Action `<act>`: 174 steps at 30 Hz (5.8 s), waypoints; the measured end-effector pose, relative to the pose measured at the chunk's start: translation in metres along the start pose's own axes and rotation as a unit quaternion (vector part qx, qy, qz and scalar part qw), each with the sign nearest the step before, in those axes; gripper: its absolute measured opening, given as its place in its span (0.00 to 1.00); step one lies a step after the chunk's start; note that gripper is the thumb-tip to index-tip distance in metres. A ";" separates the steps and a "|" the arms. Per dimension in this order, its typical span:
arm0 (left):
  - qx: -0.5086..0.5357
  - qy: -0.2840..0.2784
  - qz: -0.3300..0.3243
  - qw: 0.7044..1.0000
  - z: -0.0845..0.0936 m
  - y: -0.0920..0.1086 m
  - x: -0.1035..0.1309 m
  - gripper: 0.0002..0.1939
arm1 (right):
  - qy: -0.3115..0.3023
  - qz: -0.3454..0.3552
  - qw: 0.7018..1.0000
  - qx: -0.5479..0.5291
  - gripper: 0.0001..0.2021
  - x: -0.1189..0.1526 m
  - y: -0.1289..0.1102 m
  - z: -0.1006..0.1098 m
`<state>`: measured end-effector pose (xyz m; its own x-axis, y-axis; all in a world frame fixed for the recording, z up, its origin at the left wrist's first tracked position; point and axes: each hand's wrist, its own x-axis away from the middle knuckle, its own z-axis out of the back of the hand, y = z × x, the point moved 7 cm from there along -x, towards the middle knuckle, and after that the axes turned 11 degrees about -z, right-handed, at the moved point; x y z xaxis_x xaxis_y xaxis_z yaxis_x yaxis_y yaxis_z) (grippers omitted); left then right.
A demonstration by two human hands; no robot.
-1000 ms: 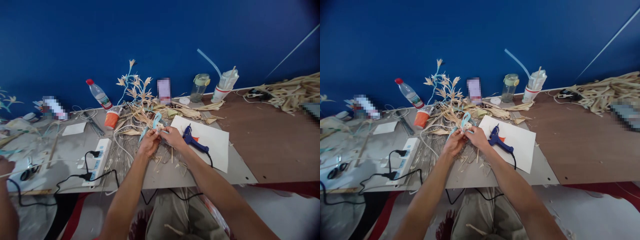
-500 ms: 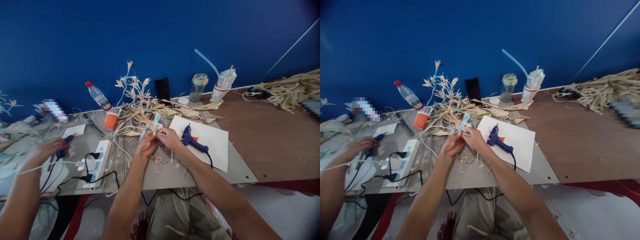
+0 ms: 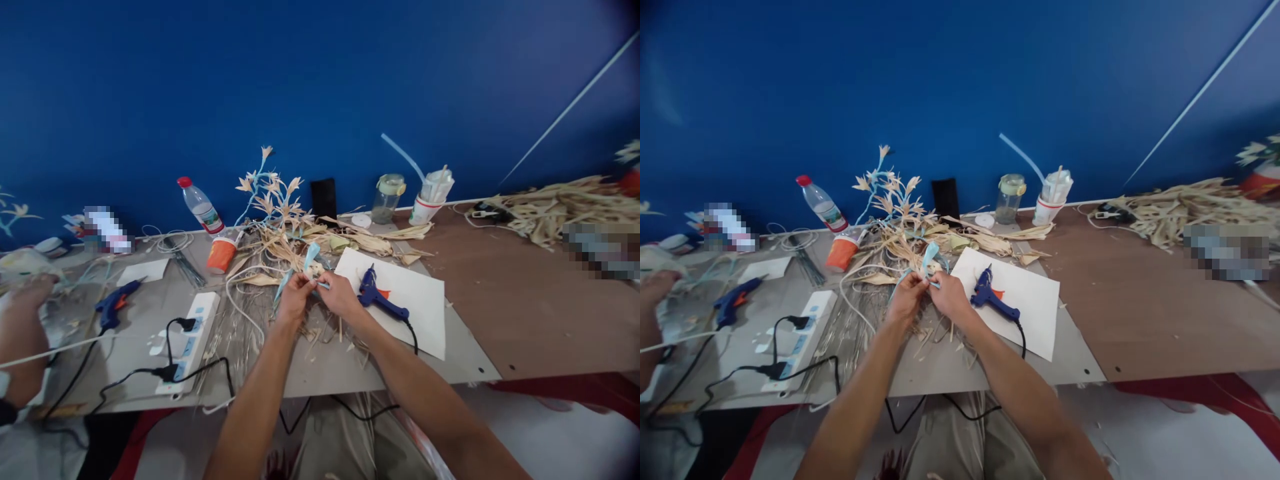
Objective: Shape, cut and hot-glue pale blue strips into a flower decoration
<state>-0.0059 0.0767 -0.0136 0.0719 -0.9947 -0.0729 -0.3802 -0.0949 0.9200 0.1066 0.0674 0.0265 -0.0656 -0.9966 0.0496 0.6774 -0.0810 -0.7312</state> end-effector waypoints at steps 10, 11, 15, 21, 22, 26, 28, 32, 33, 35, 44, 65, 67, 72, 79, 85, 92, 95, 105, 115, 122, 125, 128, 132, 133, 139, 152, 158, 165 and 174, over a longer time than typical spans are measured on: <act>0.005 0.019 -0.003 1.000 0.009 0.011 0.000 0.17 | 0.023 0.051 0.998 -0.009 0.18 -0.004 -0.023 0.043; 0.019 0.021 -0.001 1.000 0.009 0.011 0.001 0.18 | 0.047 0.059 0.997 -0.023 0.18 -0.011 -0.026 0.056; 0.031 0.024 0.025 0.999 0.004 0.007 0.004 0.19 | 0.108 -0.007 0.994 -0.021 0.15 -0.065 -0.024 0.090; 0.034 0.024 0.045 0.998 0.001 0.012 0.008 0.17 | 0.198 -0.125 0.972 0.029 0.33 -0.149 -0.022 0.094; 0.028 0.027 0.044 0.998 0.001 0.013 0.008 0.17 | 0.212 -0.130 0.968 0.031 0.35 -0.158 -0.024 0.090; 0.014 0.048 0.042 0.998 0.003 0.012 0.009 0.17 | 0.275 -0.155 0.949 0.022 0.45 -0.187 -0.032 0.074; 0.003 0.050 0.040 0.998 0.003 0.012 0.008 0.17 | 0.296 -0.171 0.940 0.012 0.47 -0.197 -0.034 0.065; -0.010 0.058 0.045 0.997 0.003 0.013 0.009 0.16 | 0.315 -0.191 0.930 0.015 0.48 -0.206 -0.039 0.050; -0.008 0.055 0.053 0.997 0.003 0.012 0.009 0.16 | 0.315 -0.196 0.928 0.021 0.47 -0.206 -0.040 0.048; -0.004 0.053 0.057 0.997 0.001 0.013 0.010 0.17 | 0.311 -0.206 0.927 0.035 0.45 -0.207 -0.040 0.046; -0.017 0.053 0.058 0.997 0.002 0.010 0.008 0.20 | 0.313 -0.183 0.930 0.063 0.46 -0.216 -0.041 0.049; 0.010 0.054 0.049 0.997 0.005 0.006 0.005 0.16 | 0.114 0.096 0.925 0.349 0.22 -0.195 -0.038 0.055; 0.010 0.058 0.047 0.997 0.006 0.006 0.004 0.16 | 0.135 0.091 0.926 0.341 0.24 -0.206 -0.048 0.071; 0.006 0.045 0.052 0.998 0.007 0.012 0.003 0.14 | 0.278 0.046 0.916 0.284 0.26 -0.213 -0.063 0.125; 0.039 0.050 0.059 0.996 0.005 0.009 0.004 0.18 | 0.088 0.122 0.897 0.415 0.22 -0.174 -0.036 0.069; 0.053 0.042 0.057 0.996 0.010 0.003 0.003 0.18 | 0.075 0.121 0.892 0.430 0.23 -0.185 -0.035 0.057; 0.054 0.057 0.058 0.995 0.009 0.004 0.002 0.21 | 0.225 0.065 0.922 0.308 0.26 -0.211 -0.064 0.120; 0.066 0.057 0.059 0.994 0.009 0.005 0.003 0.21 | 0.218 0.090 0.957 0.168 0.24 -0.184 -0.059 0.120; 0.123 -0.012 0.099 0.987 -0.004 0.004 0.007 0.19 | 0.082 0.085 0.993 0.014 0.14 -0.016 0.029 0.118; 0.148 -0.021 0.144 0.978 -0.004 0.001 0.010 0.17 | -0.024 -0.034 0.948 0.315 0.19 0.040 0.085 0.099; 0.153 -0.016 0.175 0.973 -0.003 0.001 0.012 0.18 | -0.028 -0.071 0.931 0.357 0.24 0.034 0.086 0.093; 0.157 -0.026 0.181 0.971 -0.003 -0.001 0.012 0.18 | -0.052 -0.059 0.943 0.325 0.20 0.028 0.093 0.087; 0.158 -0.031 0.183 0.970 -0.002 -0.003 0.012 0.19 | -0.056 -0.028 0.962 0.266 0.14 0.022 0.096 0.085; 0.154 -0.026 0.187 0.970 -0.002 -0.004 0.012 0.19 | -0.021 0.008 0.985 0.173 0.13 0.021 0.093 0.098; 0.155 -0.024 0.188 0.970 -0.002 -0.004 0.012 0.18 | -0.002 0.016 0.989 0.150 0.13 0.022 0.092 0.105; 0.159 -0.023 0.189 0.969 -0.001 -0.005 0.012 0.17 | 0.020 0.010 1.000 0.009 0.16 0.026 0.099 0.130; 0.160 -0.017 0.180 0.970 -0.001 -0.005 0.011 0.18 | -0.076 -0.036 0.930 -0.358 0.18 0.069 0.042 0.083; 0.158 -0.015 0.195 0.968 0.002 -0.008 0.010 0.17 | -0.110 -0.042 0.931 -0.344 0.15 0.069 0.033 0.024; 0.150 -0.008 0.193 0.970 0.004 -0.007 0.008 0.18 | -0.129 -0.001 0.949 -0.288 0.16 0.060 0.044 0.007; 0.156 -0.017 0.191 0.969 0.001 -0.002 0.011 0.19 | -0.081 0.012 0.958 -0.276 0.15 0.059 0.047 0.017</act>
<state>-0.0052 0.0664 -0.0167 -0.1585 -0.9595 0.2328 -0.6330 0.2797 0.7219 0.1474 0.0047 0.0068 0.0908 -0.9908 0.1004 0.1844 -0.0823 -0.9794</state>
